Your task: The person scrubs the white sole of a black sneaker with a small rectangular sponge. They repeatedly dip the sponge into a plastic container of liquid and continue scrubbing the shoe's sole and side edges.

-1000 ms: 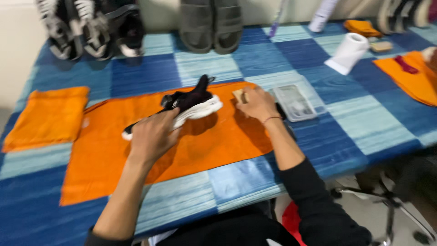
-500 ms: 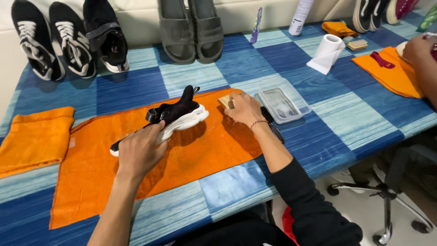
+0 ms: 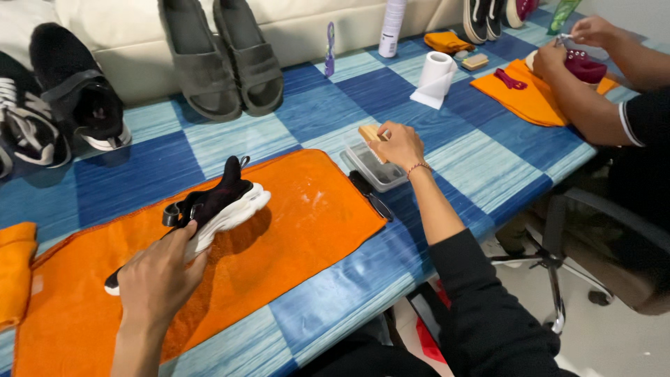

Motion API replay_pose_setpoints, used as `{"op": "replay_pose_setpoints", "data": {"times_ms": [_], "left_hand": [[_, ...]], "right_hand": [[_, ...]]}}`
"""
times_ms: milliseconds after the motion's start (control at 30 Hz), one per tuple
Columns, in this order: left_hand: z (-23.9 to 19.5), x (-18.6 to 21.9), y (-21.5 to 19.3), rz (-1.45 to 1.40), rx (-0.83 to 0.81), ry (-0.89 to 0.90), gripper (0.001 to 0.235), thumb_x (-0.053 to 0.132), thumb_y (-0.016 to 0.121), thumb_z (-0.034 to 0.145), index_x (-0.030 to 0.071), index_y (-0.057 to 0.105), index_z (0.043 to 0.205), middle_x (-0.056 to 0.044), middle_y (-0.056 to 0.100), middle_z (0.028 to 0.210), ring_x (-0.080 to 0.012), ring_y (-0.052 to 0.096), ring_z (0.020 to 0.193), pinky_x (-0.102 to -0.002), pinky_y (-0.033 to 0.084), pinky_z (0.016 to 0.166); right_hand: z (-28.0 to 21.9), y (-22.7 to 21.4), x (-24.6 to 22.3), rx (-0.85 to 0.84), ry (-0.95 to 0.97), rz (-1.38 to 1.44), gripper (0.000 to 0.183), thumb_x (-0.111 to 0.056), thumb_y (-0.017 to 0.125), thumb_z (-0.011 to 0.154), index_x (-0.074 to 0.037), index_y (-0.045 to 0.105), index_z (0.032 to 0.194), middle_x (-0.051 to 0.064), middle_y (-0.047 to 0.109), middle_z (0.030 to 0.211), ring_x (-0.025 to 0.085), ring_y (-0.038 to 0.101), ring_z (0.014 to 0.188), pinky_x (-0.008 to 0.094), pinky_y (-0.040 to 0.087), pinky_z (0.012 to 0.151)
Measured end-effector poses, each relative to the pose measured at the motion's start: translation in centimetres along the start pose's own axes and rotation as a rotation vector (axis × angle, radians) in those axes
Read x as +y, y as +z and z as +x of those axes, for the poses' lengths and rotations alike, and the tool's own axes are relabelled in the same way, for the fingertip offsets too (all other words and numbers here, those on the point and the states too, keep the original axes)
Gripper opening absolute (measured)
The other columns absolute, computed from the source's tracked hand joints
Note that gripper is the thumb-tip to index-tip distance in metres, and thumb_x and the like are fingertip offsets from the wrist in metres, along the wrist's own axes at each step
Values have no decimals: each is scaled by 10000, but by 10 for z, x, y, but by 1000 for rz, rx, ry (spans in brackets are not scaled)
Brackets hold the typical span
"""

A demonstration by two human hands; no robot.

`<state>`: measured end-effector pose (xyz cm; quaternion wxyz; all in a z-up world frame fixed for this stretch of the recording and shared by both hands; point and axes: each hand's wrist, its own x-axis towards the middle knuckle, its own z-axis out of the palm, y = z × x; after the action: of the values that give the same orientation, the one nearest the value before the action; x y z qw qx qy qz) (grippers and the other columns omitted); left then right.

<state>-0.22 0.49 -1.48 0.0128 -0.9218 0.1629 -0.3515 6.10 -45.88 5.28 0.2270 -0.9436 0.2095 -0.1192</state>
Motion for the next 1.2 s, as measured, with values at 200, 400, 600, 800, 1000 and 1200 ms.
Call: {"op": "replay_pose_setpoints", "data": {"times_ms": [200,400,600,800,1000,1200], "left_hand": [[0,1,-4,-28,-34,-27,392,410,664,798,311,668,1178,64,687,790,-199,674,673,-353,490,495],[-1,1,-2,-26,14,-7,349,389,682,805,302,679,1143,77,653,722,-186,636,598,-328,460,457],[0,0,-2,-38,-35,-19,397,406,661,792,310,663,1177,59,671,753,-217,658,626,-358,485,475],[0,1,-5,-46,-2,-16,352,393,671,801,298,676,1139,54,666,743,-229,635,587,-366,475,460],[-1,1,-3,-23,1,7,350,423,656,825,295,673,1149,61,676,754,-203,640,582,-347,482,463],[-3,1,-1,-74,151,-15,326,410,754,763,288,694,1060,98,702,855,-113,701,810,-246,552,752]], "right_hand": [[1,8,4,-140,45,-76,385,-487,646,852,-229,640,1137,59,609,1270,272,607,1083,460,498,849],[4,21,8,-153,2,-139,322,-454,670,864,-203,645,1064,56,679,1090,270,652,912,464,513,741],[5,25,12,-160,-10,-148,329,-438,693,857,-179,642,1052,68,619,1273,319,597,1107,530,494,862],[3,24,9,-176,-15,-163,334,-411,686,861,-158,631,1071,73,622,1271,300,619,1071,498,504,842],[0,4,5,-124,5,-152,410,-427,682,866,-211,596,1205,73,610,1245,288,596,1079,466,501,805],[11,20,38,285,-266,26,357,-403,784,721,-161,622,928,127,638,961,375,641,997,472,504,872]]}}
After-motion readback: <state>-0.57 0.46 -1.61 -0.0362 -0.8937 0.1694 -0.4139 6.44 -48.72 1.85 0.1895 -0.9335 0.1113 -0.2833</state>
